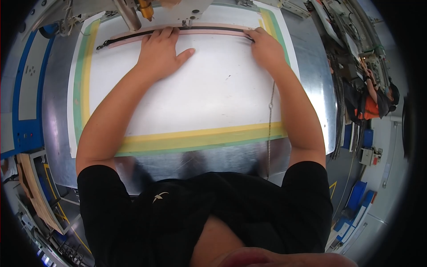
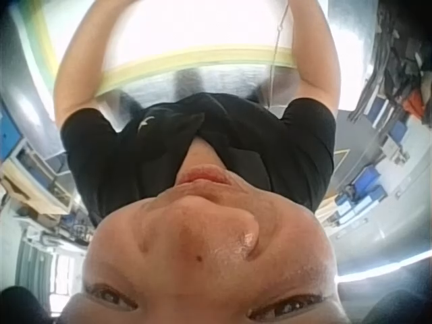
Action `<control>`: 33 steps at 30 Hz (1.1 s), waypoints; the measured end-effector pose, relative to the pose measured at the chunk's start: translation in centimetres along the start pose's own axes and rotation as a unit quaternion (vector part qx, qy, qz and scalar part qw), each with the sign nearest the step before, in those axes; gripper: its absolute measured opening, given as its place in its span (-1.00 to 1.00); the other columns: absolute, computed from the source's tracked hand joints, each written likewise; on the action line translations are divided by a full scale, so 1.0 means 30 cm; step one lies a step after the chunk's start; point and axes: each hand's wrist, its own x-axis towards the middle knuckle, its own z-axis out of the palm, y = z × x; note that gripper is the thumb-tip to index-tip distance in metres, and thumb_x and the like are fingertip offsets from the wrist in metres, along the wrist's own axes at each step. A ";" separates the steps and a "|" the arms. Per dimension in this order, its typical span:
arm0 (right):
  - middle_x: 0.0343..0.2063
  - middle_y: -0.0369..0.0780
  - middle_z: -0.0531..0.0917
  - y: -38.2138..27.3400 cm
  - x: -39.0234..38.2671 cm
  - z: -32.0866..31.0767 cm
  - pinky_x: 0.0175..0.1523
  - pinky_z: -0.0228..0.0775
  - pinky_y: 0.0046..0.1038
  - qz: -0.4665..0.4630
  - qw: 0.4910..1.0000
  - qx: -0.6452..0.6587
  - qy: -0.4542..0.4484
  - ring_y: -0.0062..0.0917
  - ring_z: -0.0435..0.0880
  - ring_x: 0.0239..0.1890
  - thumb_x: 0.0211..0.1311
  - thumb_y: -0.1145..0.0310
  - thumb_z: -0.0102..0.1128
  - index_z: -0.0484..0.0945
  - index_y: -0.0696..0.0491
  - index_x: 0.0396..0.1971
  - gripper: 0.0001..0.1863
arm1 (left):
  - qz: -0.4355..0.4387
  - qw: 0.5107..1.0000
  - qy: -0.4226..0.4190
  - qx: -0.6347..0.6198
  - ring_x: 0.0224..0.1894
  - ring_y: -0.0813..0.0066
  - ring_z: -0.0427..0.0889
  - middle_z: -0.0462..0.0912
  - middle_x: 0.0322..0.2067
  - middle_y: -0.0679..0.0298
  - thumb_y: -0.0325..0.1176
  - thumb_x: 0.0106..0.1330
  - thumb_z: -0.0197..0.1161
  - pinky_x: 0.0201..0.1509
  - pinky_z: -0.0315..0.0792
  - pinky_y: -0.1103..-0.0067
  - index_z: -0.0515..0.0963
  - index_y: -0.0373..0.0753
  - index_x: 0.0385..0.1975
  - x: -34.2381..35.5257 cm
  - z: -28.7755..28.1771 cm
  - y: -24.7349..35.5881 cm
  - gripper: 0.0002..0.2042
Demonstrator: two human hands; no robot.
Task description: Aligning zipper strips on a template and processing them through an automated sewing machine.
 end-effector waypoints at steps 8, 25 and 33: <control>0.18 -0.30 0.67 0.035 0.008 0.006 0.22 0.64 -0.19 -0.005 0.999 -0.031 -0.012 -0.24 0.73 0.16 0.46 0.48 0.05 0.67 -0.16 0.29 -0.52 | -0.007 1.000 -0.007 0.001 0.50 0.02 0.40 0.44 0.48 0.05 0.21 0.49 0.24 0.55 0.22 0.06 0.47 -0.31 0.45 -0.010 -0.006 -0.016 -0.24; 0.17 -0.24 0.67 -0.104 0.024 0.012 0.22 0.61 -0.18 -0.065 0.998 0.007 -0.027 -0.17 0.72 0.15 0.43 0.48 0.08 0.65 -0.08 0.29 -0.52 | -0.001 1.000 -0.011 -0.009 0.51 0.03 0.39 0.44 0.48 0.06 0.21 0.50 0.23 0.58 0.22 0.10 0.47 -0.32 0.45 0.018 -0.014 0.028 -0.24; 0.16 -0.23 0.68 -0.163 0.033 0.029 0.21 0.62 -0.18 -0.094 0.995 0.014 -0.020 -0.18 0.73 0.13 0.41 0.50 0.08 0.65 -0.04 0.29 -0.52 | 0.001 1.000 -0.001 -0.002 0.49 0.05 0.42 0.47 0.46 0.06 0.22 0.49 0.23 0.57 0.22 0.08 0.48 -0.32 0.44 0.015 -0.015 0.037 -0.24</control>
